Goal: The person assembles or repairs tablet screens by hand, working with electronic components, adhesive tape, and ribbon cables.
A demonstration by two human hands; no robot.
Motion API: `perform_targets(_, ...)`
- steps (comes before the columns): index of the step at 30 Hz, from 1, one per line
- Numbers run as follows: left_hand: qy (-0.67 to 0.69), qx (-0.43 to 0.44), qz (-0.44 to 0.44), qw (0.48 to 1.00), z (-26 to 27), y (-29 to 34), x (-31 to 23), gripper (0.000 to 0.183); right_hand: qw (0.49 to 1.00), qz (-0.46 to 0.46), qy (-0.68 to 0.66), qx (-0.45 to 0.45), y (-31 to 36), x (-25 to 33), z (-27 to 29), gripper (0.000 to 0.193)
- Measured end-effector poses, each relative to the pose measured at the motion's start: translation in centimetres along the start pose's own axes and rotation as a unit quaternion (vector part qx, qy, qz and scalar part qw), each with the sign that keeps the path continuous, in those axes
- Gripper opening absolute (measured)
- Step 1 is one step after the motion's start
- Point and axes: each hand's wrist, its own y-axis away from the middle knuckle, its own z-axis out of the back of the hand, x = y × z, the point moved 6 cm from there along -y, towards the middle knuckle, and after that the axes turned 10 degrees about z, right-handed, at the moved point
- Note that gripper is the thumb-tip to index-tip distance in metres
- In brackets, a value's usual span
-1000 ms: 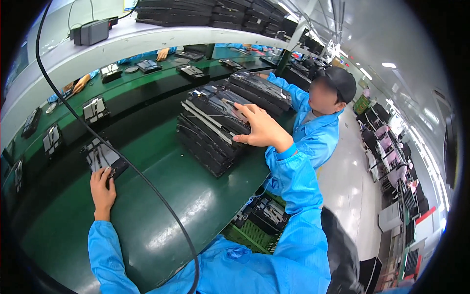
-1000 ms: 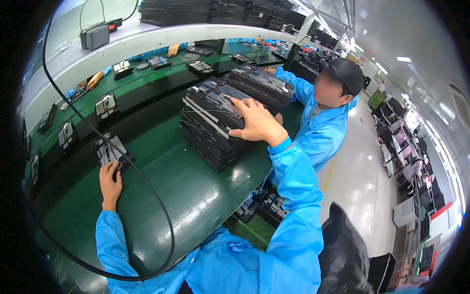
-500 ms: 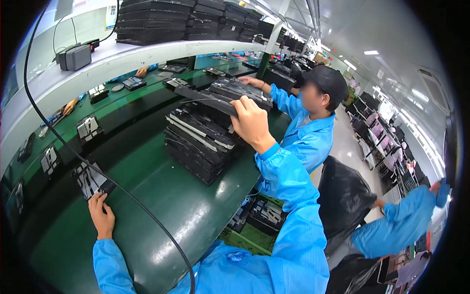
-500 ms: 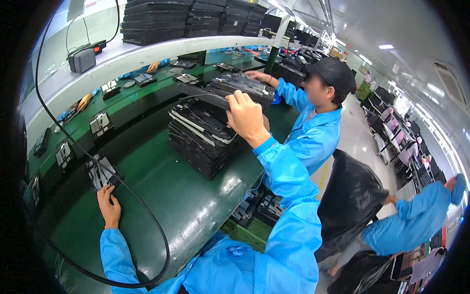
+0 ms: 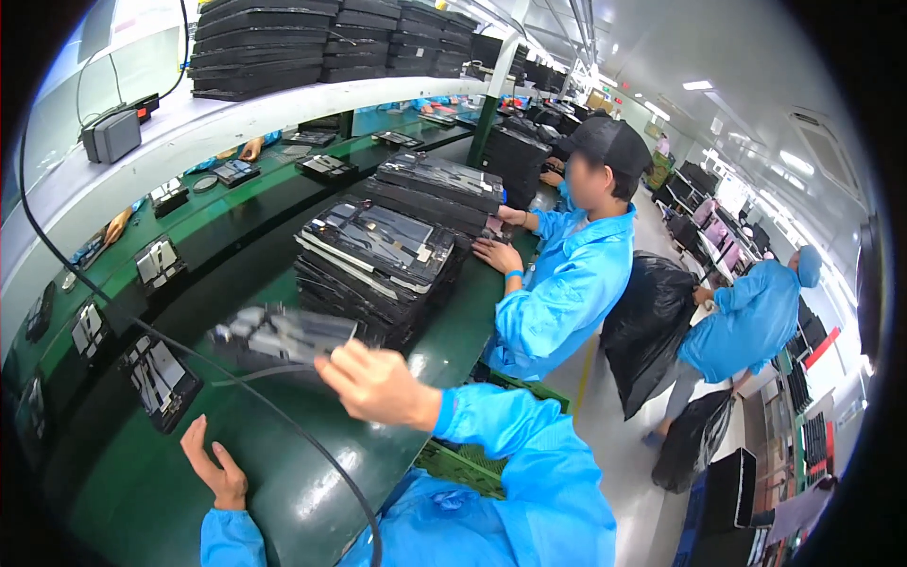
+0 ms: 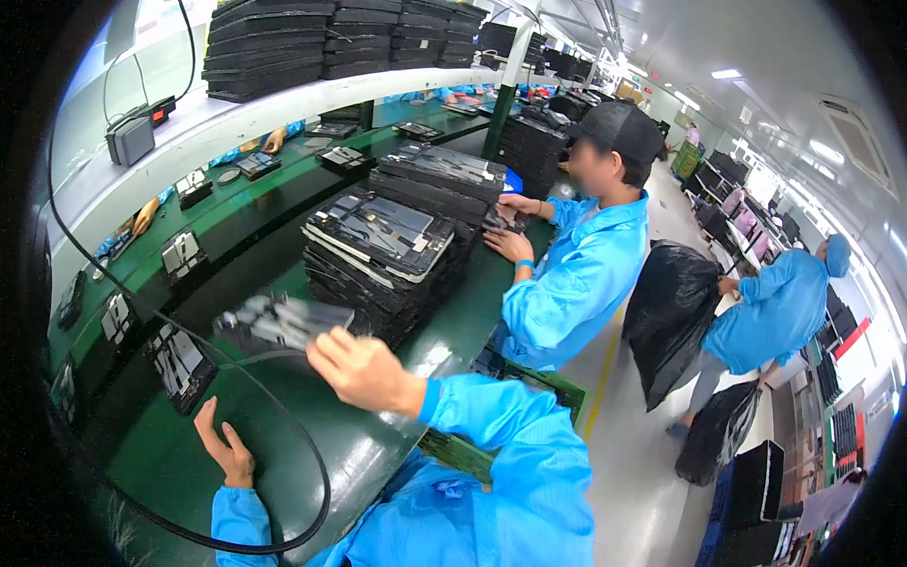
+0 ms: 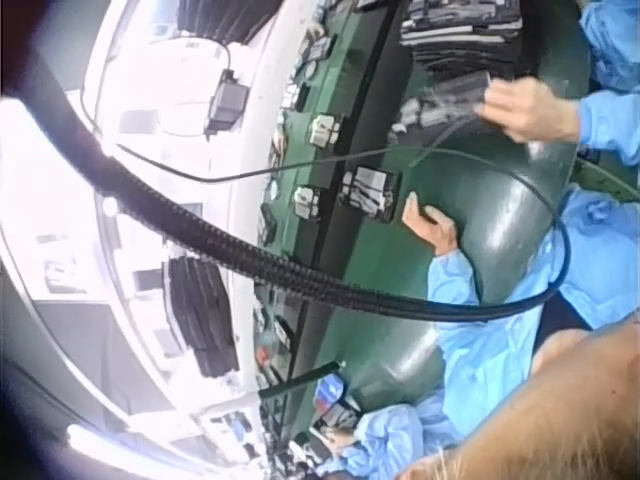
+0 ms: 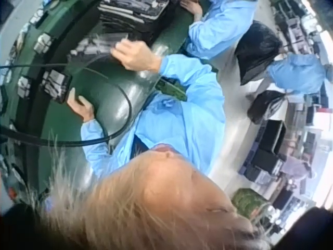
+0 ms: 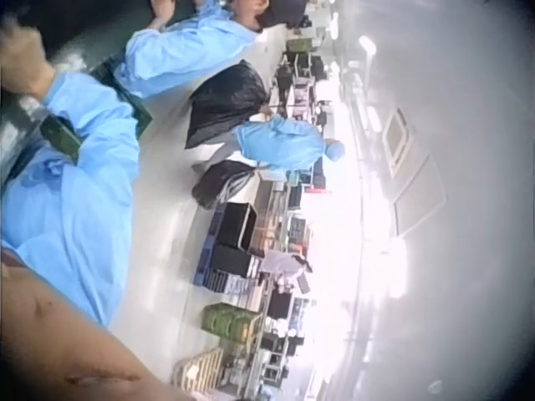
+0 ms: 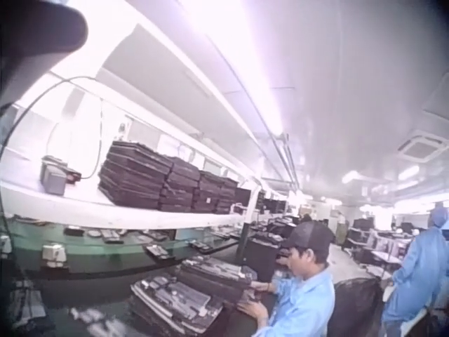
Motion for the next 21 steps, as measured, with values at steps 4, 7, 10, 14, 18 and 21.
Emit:
perform_targets(4,0.065,0.018,0.097,0.993,-0.2,1.2,0.1,0.051,0.993,0.037,-0.106,0.029,2.6,7.4,-4.9,0.037)
perform_targets(7,0.093,0.054,0.129,0.986,-2.3,1.0,-0.7,0.049,0.986,0.042,-0.11,0.117,2.3,11.8,-3.5,0.042)
perform_targets(10,0.104,0.099,0.164,0.976,-3.0,0.1,-1.9,0.042,0.961,0.051,-0.178,0.206,2.5,15.0,-4.0,0.057)
perform_targets(14,0.05,0.137,0.173,0.974,-4.7,2.5,0.8,0.044,0.94,0.041,-0.328,0.083,1.3,14.4,-6.4,0.026)
perform_targets(18,-0.023,0.119,0.168,0.978,-3.9,3.7,0.2,0.053,0.922,0.012,-0.376,0.089,-2.6,10.0,-10.9,0.027)
perform_targets(21,0.002,0.137,0.2,0.97,-4.2,3.0,0.3,0.057,0.928,0.051,-0.362,0.077,-3.2,8.2,-15.4,0.054)
